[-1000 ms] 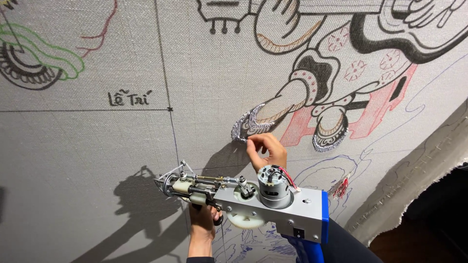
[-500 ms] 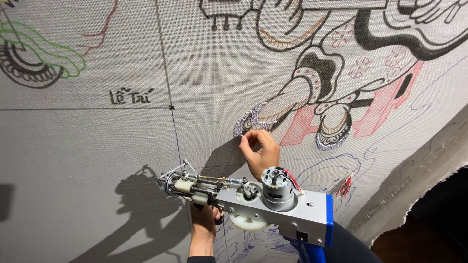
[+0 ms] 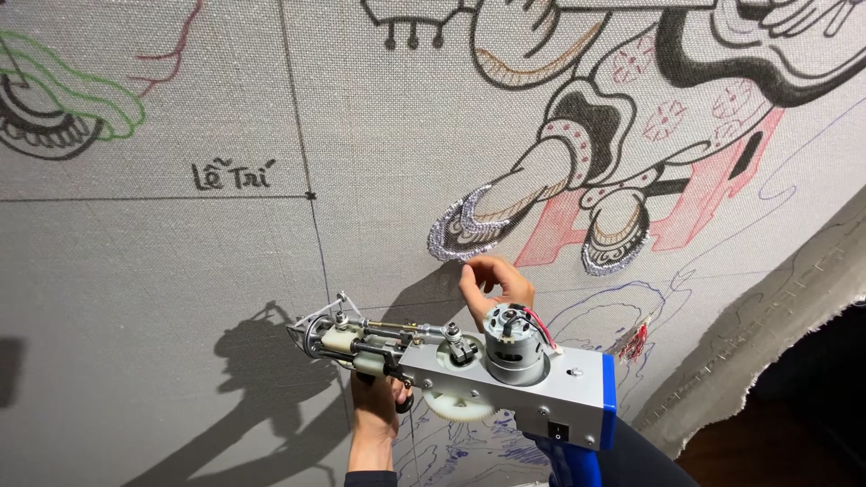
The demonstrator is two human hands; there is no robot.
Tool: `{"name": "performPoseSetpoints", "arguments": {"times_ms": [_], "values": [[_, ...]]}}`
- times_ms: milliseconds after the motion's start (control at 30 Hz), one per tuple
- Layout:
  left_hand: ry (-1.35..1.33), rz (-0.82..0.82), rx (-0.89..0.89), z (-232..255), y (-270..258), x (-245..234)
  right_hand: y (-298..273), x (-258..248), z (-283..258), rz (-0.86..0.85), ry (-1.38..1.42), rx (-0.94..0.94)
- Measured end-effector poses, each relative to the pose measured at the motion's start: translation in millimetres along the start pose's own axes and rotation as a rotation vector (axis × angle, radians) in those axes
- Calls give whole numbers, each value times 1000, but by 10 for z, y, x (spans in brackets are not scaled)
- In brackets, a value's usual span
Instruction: The person tufts a cartoon design onto a large canvas rug using a tufting gun.
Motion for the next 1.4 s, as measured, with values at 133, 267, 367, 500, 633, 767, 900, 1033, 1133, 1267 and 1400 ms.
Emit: {"name": "performPoseSetpoints", "arguments": {"times_ms": [133,267,367,500,633,767,900,1033,1133,1267,1400], "values": [[-14,12,-33,63,-30,71,35,-39,-88,21,-60,-35],[-6,25,-45,-176,53,-42,-25,-105,29,19,-103,-44],[-8,39,-50,-212,50,-49,-27,-68,7,-6,-102,-29],[-27,-18,10,-154,13,40,26,-7,46,-8,-51,49],[-73,-51,32,-183,-5,53,47,6,206,13,15,208],[-100,-68,38,-228,15,11,5,-12,252,3,20,205],[-69,-45,30,-285,64,-52,-38,-52,262,-1,60,88],[-117,-29,-23,-233,20,-15,-49,-176,494,53,117,127],[-98,-17,-54,-403,54,-86,-22,-266,523,104,132,141],[-98,-95,24,-374,50,12,-11,-343,501,123,130,135],[-155,-58,7,-411,41,25,-38,-385,459,95,121,115]]}}
Point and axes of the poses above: each hand's wrist, its own y-axis towards the middle knuckle, its own x-axis out of the palm, z = x × y, the point moved 9 cm from there along y, towards the middle knuckle, and after that the axes turned 8 degrees about y, right-handed, at the moved point
